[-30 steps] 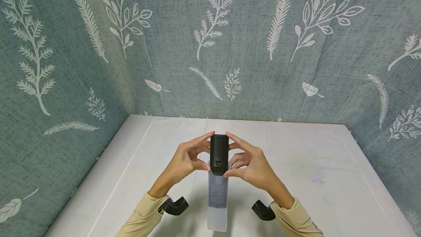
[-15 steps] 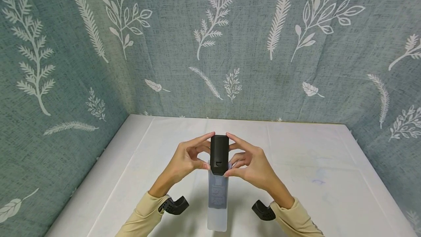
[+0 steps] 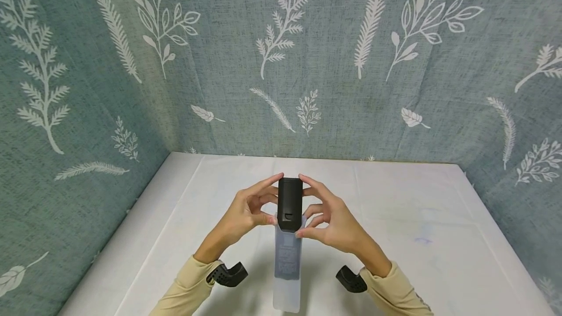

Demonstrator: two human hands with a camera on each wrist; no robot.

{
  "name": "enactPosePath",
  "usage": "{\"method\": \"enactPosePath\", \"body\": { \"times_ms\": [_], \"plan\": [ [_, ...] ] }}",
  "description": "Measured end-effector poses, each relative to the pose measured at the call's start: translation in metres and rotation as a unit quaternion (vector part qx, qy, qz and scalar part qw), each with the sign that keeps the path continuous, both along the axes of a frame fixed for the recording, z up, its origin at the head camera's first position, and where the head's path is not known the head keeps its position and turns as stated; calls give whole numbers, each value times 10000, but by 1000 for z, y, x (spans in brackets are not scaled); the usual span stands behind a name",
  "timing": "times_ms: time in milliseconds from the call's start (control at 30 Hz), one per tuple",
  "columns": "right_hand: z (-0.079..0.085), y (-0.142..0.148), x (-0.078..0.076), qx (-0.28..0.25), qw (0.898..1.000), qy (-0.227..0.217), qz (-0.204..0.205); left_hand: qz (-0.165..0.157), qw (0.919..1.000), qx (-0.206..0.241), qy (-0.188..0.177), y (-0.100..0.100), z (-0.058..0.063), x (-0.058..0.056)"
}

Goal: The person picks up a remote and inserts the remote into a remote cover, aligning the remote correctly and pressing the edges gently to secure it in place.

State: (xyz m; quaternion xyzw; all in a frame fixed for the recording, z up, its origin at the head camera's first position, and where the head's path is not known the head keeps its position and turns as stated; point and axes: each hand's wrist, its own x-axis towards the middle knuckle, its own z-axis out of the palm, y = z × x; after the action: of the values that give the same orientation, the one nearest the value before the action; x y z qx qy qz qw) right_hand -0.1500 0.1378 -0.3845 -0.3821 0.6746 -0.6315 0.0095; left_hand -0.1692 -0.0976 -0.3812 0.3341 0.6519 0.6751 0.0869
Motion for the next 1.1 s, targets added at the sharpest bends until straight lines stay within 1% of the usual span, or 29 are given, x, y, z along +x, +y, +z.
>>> {"method": "enactPosePath", "body": {
  "times_ms": [133,200,300,400,500,667,767,900,1000,1100],
  "plan": [
    [2,-1,-1,-66,9995,-151,253,-192,9997,103,-61,-1,1,-1],
    [2,-2,-1,-150,9992,-149,344,-336,9994,108,-59,-2,2,-2],
    [2,-2,-2,-293,9986,-182,399,-567,9983,105,-75,-3,4,-3],
    [4,-2,-2,-375,9983,-262,374,-658,9977,113,-92,-2,5,-4],
    [6,-1,-2,-331,9984,-378,270,-573,9981,127,-169,-1,6,-3],
    [7,1,0,-211,9972,-719,57,-304,9990,124,-293,2,8,-3],
    [7,1,0,-330,9973,-643,154,-167,9993,115,-305,3,9,-2],
    [7,1,1,-468,9977,-416,241,-73,9995,132,-279,4,9,-2],
    [7,1,2,-416,9982,-418,110,-25,9997,123,-203,4,8,-2],
    [6,1,2,-353,9979,-550,-26,32,9999,88,-124,5,8,-2]
  ]
}}
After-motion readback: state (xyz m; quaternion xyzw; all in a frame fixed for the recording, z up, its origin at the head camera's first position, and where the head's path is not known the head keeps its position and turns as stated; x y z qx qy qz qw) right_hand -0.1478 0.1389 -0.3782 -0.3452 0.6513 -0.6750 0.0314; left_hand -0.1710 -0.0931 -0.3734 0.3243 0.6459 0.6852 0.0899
